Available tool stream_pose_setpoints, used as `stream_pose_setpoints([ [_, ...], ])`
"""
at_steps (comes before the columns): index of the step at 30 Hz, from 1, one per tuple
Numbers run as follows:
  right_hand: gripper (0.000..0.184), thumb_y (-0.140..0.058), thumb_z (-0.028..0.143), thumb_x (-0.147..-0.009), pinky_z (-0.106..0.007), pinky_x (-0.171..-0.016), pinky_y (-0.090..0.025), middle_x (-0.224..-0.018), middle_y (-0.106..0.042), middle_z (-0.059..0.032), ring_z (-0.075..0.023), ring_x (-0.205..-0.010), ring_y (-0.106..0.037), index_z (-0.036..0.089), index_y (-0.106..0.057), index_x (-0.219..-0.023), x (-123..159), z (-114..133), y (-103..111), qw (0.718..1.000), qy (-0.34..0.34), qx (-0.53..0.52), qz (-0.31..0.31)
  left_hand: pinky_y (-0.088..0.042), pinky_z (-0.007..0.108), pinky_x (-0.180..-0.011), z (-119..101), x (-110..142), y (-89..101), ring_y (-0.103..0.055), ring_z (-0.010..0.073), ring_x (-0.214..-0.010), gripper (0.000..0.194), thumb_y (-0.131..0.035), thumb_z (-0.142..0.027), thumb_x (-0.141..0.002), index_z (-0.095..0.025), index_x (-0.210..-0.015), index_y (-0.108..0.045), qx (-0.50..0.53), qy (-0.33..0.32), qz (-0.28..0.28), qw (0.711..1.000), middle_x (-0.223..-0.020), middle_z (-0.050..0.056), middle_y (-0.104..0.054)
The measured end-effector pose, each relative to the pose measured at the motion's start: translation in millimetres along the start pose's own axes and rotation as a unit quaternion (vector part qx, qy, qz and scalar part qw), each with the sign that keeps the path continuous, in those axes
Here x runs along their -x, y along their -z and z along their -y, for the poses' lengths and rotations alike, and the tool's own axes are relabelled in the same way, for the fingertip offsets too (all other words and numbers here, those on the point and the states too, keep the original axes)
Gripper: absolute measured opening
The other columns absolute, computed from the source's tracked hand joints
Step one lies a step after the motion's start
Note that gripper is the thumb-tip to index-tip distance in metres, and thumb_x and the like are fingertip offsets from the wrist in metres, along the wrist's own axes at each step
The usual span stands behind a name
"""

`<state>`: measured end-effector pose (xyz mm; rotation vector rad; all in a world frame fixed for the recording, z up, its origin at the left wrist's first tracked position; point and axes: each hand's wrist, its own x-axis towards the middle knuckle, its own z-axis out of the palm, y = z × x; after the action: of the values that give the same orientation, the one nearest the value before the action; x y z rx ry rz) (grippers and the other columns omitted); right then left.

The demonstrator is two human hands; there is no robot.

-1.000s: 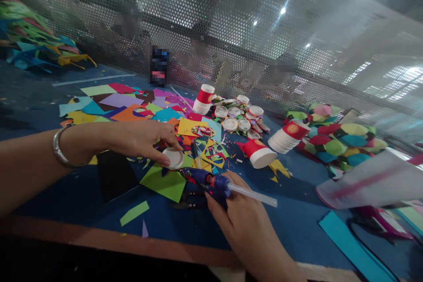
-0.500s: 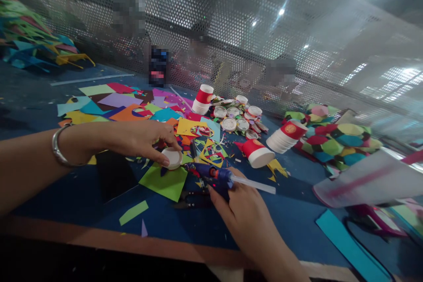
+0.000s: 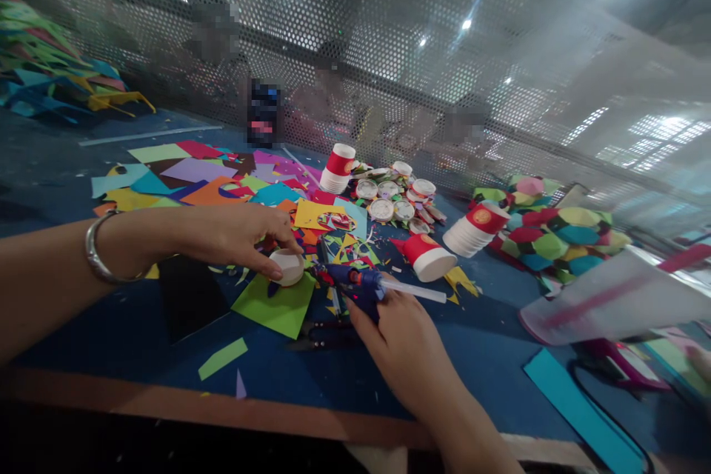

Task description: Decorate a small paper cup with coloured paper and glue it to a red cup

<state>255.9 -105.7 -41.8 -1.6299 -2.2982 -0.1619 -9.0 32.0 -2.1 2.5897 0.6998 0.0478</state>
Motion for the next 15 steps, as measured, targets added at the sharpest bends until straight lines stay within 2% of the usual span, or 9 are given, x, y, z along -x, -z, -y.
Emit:
stream_pose_setpoints([
  [4, 0.039, -0.043, 0.037, -0.102, -0.05, -0.086, -0.054, -0.098, -0.077, -0.0162, -0.0331, -0.098, -0.07, 0.015, -0.075, -0.096, -4, -1, -1, 1.0, -0.014, -0.014, 0.011, -0.042, 0.028, -0.074, -3, -1, -1.0, -0.06, 0.0201, -0.09, 0.04, -0.074, -0.041, -0.079, -0.019, -0.112, -0.07, -0.002, 0.03, -0.012, 0.999, -0.107, 0.008, -0.069],
  [8, 0.044, -0.042, 0.04, -0.102, -0.055, -0.089, -0.053, -0.102, -0.076, -0.0199, -0.0369, -0.102, -0.068, 0.011, -0.075, -0.098, -9, -2, -2, 0.999, -0.016, -0.014, 0.028, -0.042, 0.028, -0.07, -5, -1, -0.9, -0.06, 0.0196, -0.084, 0.041, -0.074, -0.041, -0.077, -0.017, -0.109, -0.068, -0.005, 0.049, -0.015, 0.999, -0.103, 0.008, -0.069],
  [15, 0.037, -0.045, 0.036, -0.102, -0.049, -0.09, -0.053, -0.105, -0.076, -0.0163, -0.0332, -0.104, -0.069, 0.016, -0.075, -0.1, -19, 3, -2, 0.999, -0.009, -0.031, 0.019, -0.041, 0.028, -0.07, -3, -1, 0.4, -0.061, 0.0183, -0.083, 0.037, -0.073, -0.041, -0.078, -0.019, -0.107, -0.07, -0.015, 0.03, -0.017, 0.999, -0.101, 0.006, -0.069],
])
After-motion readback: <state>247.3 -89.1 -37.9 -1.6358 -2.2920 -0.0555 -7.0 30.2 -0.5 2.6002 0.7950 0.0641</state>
